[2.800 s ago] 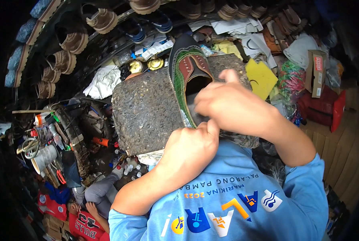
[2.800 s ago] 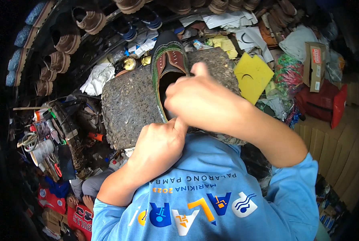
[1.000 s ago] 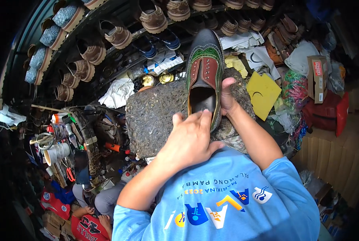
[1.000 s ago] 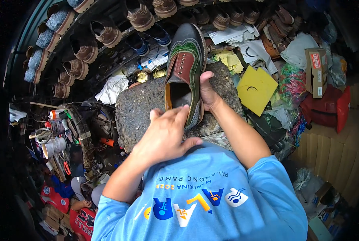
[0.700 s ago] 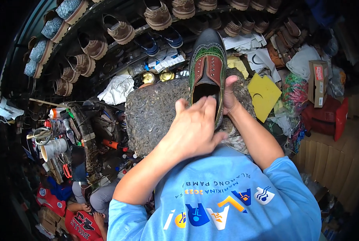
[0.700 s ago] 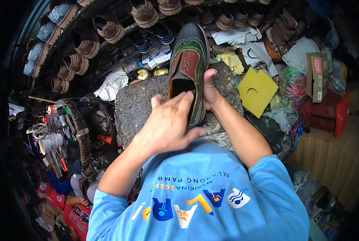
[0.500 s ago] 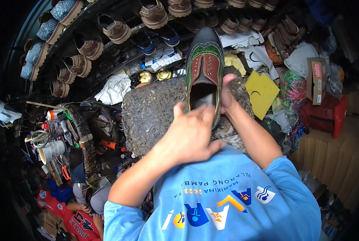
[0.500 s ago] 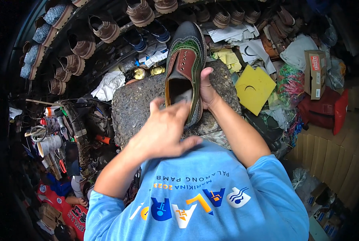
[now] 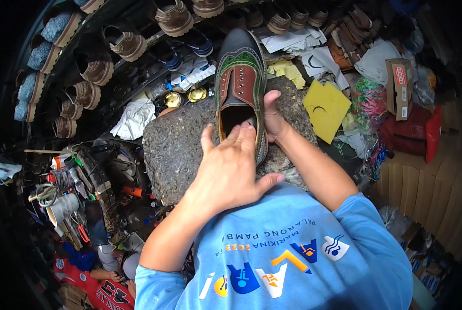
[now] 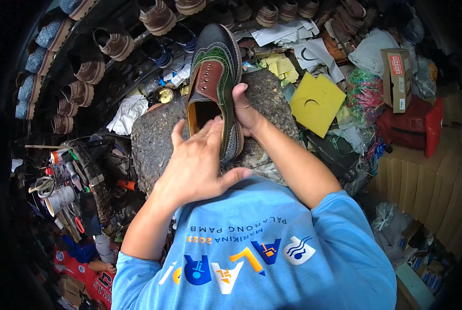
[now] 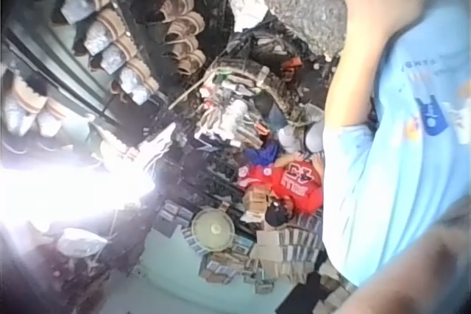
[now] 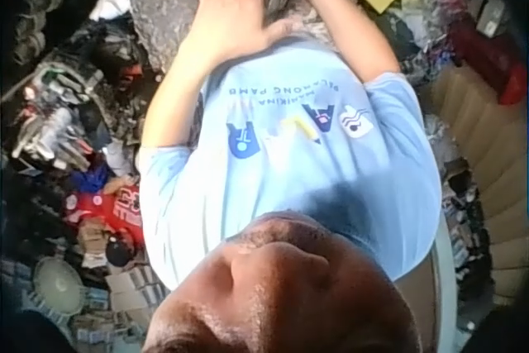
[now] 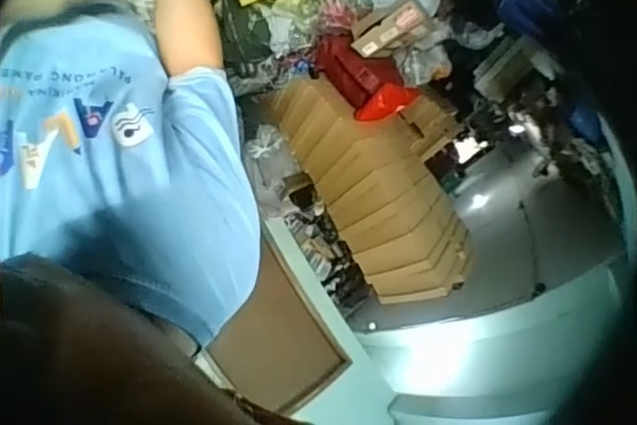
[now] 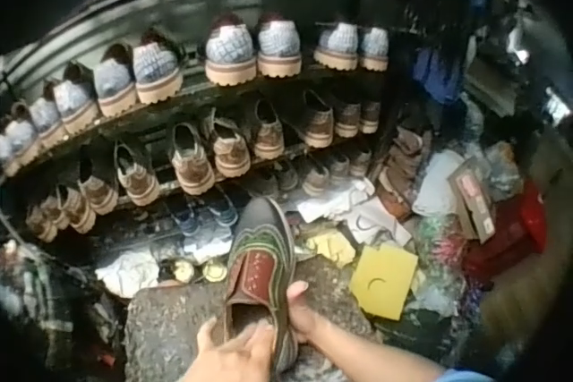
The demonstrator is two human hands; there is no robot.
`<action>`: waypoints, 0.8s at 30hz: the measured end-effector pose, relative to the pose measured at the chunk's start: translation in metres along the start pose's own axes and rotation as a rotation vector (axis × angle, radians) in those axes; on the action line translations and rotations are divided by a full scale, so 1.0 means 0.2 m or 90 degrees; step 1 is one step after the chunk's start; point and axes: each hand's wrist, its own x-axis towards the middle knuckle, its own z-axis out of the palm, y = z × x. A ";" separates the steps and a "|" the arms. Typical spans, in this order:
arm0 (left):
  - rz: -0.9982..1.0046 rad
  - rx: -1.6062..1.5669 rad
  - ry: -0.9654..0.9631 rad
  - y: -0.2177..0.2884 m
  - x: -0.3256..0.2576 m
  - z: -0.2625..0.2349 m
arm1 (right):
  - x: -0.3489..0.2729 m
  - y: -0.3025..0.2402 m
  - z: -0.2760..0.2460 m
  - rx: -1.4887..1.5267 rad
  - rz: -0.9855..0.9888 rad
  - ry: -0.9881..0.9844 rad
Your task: Inserting insoles into shoes and inspecting the interiors in a factory finishing area.
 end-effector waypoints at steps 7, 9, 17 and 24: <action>-0.038 0.022 0.011 0.00 0.05 0.03 | 0.02 -0.01 -0.06 0.039 0.055 -0.090; -0.077 0.009 -0.071 0.01 0.12 -0.04 | 0.02 -0.01 -0.07 0.030 0.050 -0.083; -0.101 -0.058 -0.086 0.00 0.09 -0.04 | 0.00 -0.01 -0.01 0.008 0.020 -0.065; -0.066 -0.089 -0.150 0.01 0.16 -0.04 | -0.03 -0.04 0.01 -0.053 0.026 -0.037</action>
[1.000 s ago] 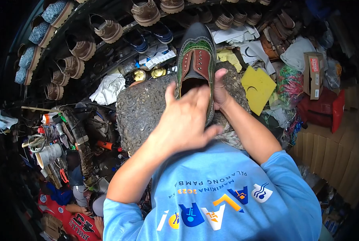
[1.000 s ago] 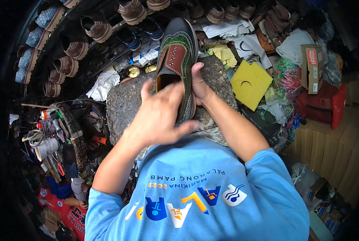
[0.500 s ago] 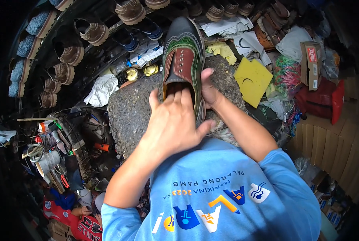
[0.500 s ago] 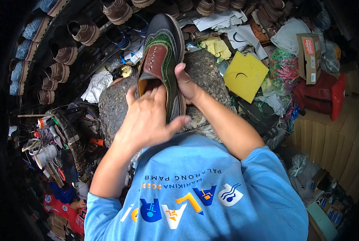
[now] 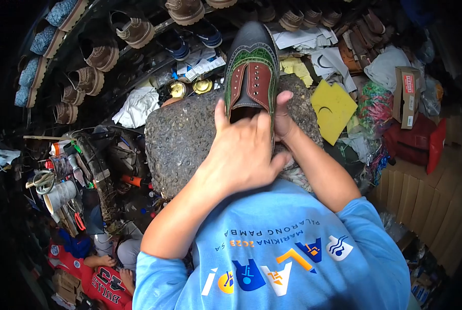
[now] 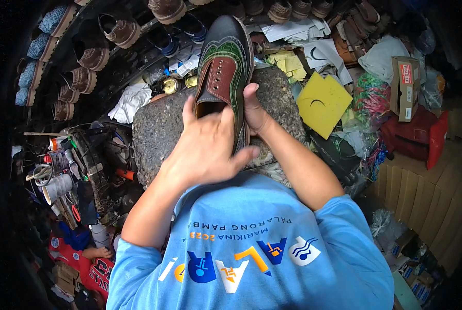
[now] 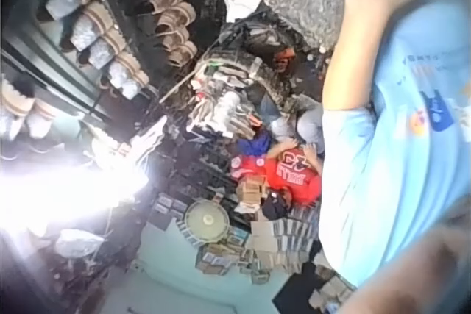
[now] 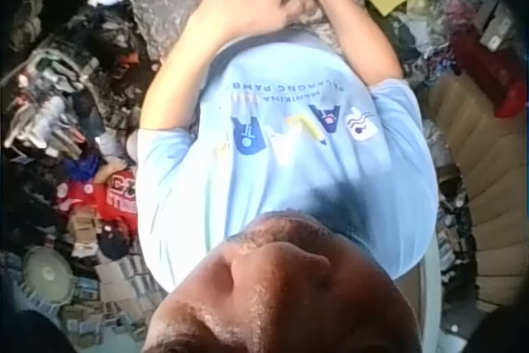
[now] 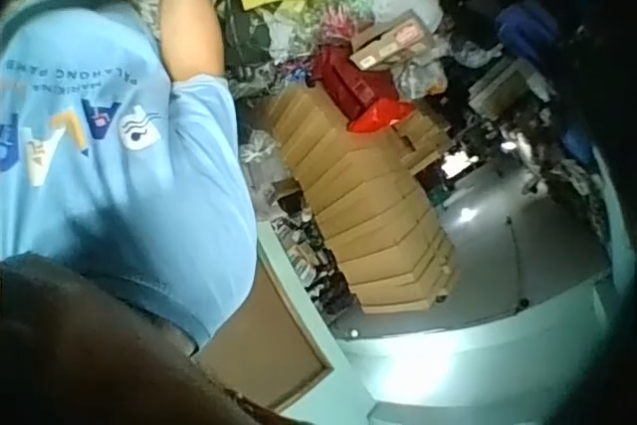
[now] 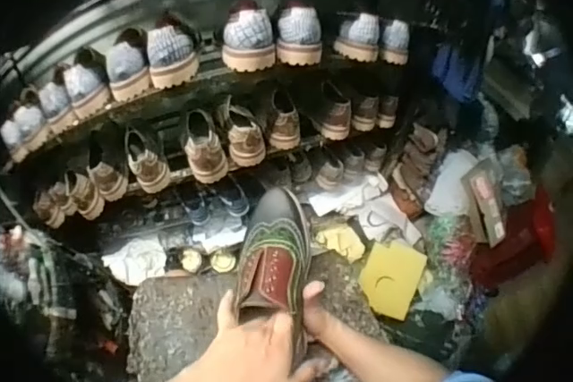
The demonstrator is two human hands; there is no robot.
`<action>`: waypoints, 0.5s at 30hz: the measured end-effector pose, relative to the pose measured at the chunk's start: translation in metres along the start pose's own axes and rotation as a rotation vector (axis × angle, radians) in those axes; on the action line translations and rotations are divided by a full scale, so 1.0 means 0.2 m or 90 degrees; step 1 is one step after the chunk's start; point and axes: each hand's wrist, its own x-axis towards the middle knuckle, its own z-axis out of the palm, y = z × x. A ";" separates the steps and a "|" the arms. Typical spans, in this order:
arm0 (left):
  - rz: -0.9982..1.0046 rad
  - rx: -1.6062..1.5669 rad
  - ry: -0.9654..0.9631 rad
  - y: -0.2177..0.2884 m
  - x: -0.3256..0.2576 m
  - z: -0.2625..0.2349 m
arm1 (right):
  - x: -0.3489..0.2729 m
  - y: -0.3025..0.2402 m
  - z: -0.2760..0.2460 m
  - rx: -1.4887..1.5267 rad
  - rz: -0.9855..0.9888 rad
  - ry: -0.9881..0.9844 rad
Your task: Inserting insoles into shoes and inspecting the interiors in a factory finishing area.
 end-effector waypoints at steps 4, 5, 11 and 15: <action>-0.037 -0.009 -0.029 -0.05 0.05 -0.05 | 0.01 -0.06 0.09 -0.032 0.004 0.044; -0.060 0.026 -0.024 -0.03 0.08 -0.02 | 0.02 -0.04 0.07 0.001 0.009 0.024; 0.071 0.036 0.060 -0.04 -0.11 0.04 | 0.02 0.02 -0.01 -0.012 -0.025 0.038; -0.054 0.063 -0.042 -0.02 -0.02 -0.05 | 0.02 0.01 -0.02 -0.011 -0.007 0.016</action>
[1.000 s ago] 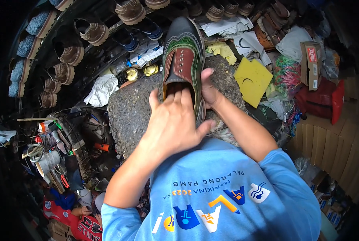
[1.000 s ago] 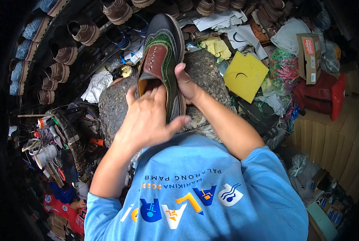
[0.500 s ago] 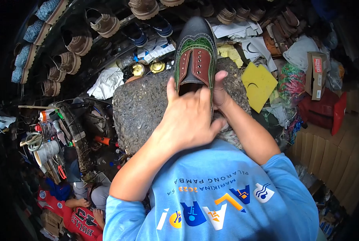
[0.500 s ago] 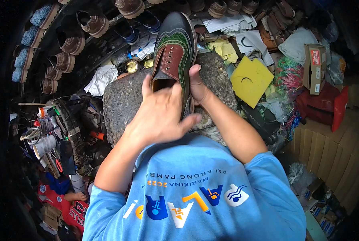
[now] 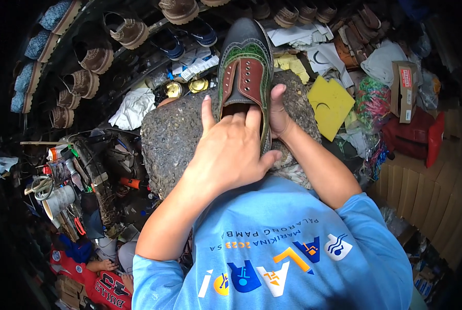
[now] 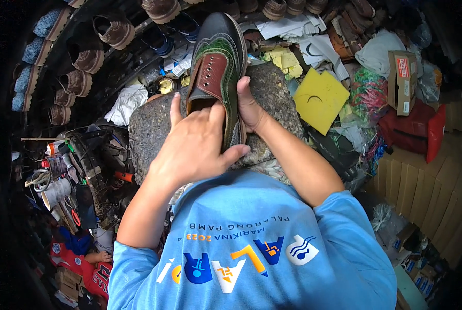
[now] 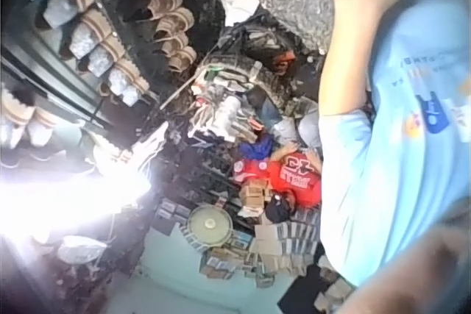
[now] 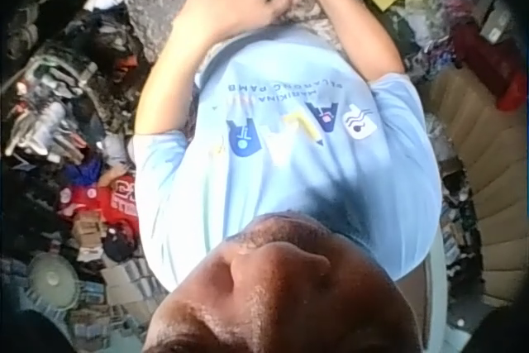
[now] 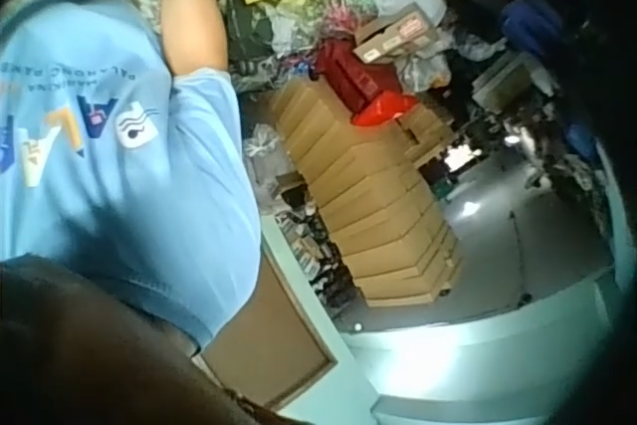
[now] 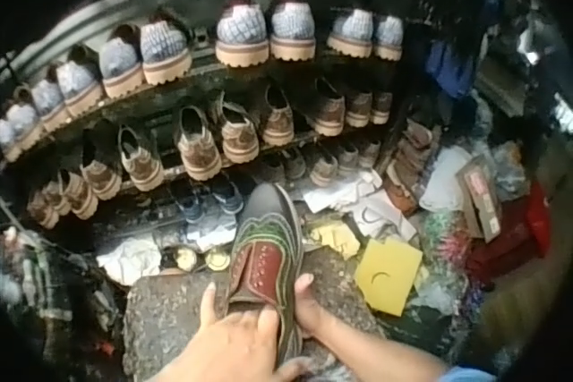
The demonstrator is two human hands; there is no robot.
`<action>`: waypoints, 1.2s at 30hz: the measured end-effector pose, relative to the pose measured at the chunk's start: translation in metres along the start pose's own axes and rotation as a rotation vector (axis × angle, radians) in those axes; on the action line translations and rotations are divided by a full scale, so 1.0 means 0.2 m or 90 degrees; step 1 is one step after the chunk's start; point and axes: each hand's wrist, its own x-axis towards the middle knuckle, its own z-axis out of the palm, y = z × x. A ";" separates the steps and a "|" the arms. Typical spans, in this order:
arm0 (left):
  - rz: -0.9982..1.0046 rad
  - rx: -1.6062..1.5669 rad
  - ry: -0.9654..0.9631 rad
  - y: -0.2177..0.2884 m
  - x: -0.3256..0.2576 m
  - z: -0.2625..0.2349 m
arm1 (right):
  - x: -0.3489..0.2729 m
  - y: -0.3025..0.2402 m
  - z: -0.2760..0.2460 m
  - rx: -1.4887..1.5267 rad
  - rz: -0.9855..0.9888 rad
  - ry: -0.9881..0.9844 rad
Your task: Inserting insoles into shoes and inspecting the interiors in a factory finishing area.
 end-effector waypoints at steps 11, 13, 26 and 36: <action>-0.012 -0.019 -0.085 0.06 -0.06 -0.01 | -0.02 0.01 -0.02 0.025 0.029 -0.047; 0.101 0.031 0.151 0.04 -0.15 0.10 | -0.02 0.04 0.00 0.019 -0.008 0.012; 0.112 -0.107 0.061 -0.01 -0.28 -0.11 | 0.00 0.07 -0.07 0.029 -0.015 0.028; 0.025 -0.487 -0.010 -0.12 -0.29 -0.07 | -0.01 0.10 -0.11 0.048 -0.025 0.041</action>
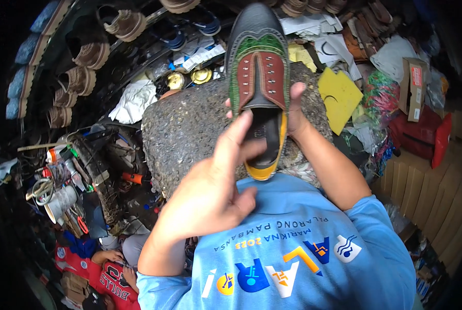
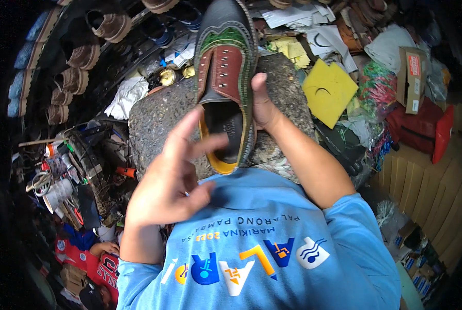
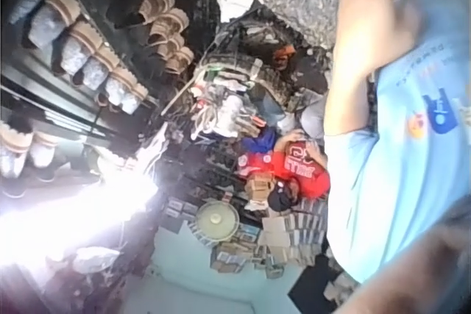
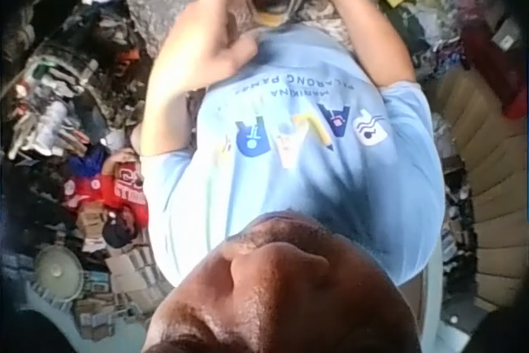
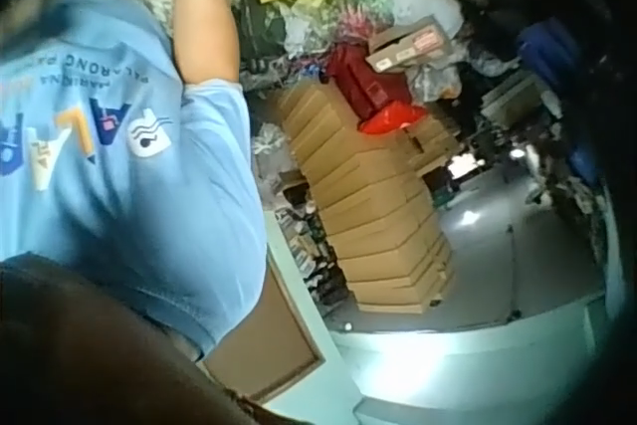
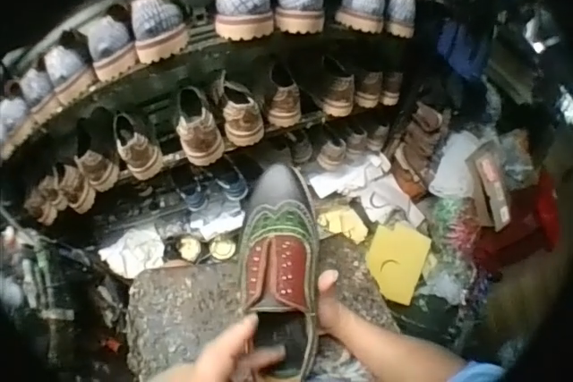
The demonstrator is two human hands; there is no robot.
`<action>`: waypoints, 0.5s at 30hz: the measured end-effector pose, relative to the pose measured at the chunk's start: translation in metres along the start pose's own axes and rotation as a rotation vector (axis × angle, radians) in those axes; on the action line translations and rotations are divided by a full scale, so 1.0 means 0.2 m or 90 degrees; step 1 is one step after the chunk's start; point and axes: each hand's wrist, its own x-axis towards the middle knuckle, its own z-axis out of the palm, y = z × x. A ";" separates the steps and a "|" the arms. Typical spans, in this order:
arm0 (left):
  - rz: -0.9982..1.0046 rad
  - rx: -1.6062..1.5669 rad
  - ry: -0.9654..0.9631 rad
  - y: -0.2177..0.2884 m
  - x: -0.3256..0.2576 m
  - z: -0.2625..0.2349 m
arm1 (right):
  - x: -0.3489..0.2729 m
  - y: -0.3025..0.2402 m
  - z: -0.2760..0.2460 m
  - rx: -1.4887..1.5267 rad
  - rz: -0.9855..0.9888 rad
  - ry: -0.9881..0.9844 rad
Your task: Inserting insoles into shoes and inspecting the interiors in a factory finishing area.
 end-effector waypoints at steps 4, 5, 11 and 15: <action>0.087 0.112 0.026 -0.06 0.03 -0.01 | 0.01 -0.04 -0.03 0.048 0.052 -0.107; 0.123 0.149 -0.010 -0.06 0.05 0.02 | 0.01 -0.06 -0.04 0.068 0.077 -0.178; 0.079 0.261 -0.116 -0.08 0.06 0.11 | 0.01 -0.04 0.02 0.089 0.046 -0.137; 0.052 0.340 -0.175 -0.05 0.05 0.11 | 0.01 -0.05 0.02 0.056 0.041 -0.155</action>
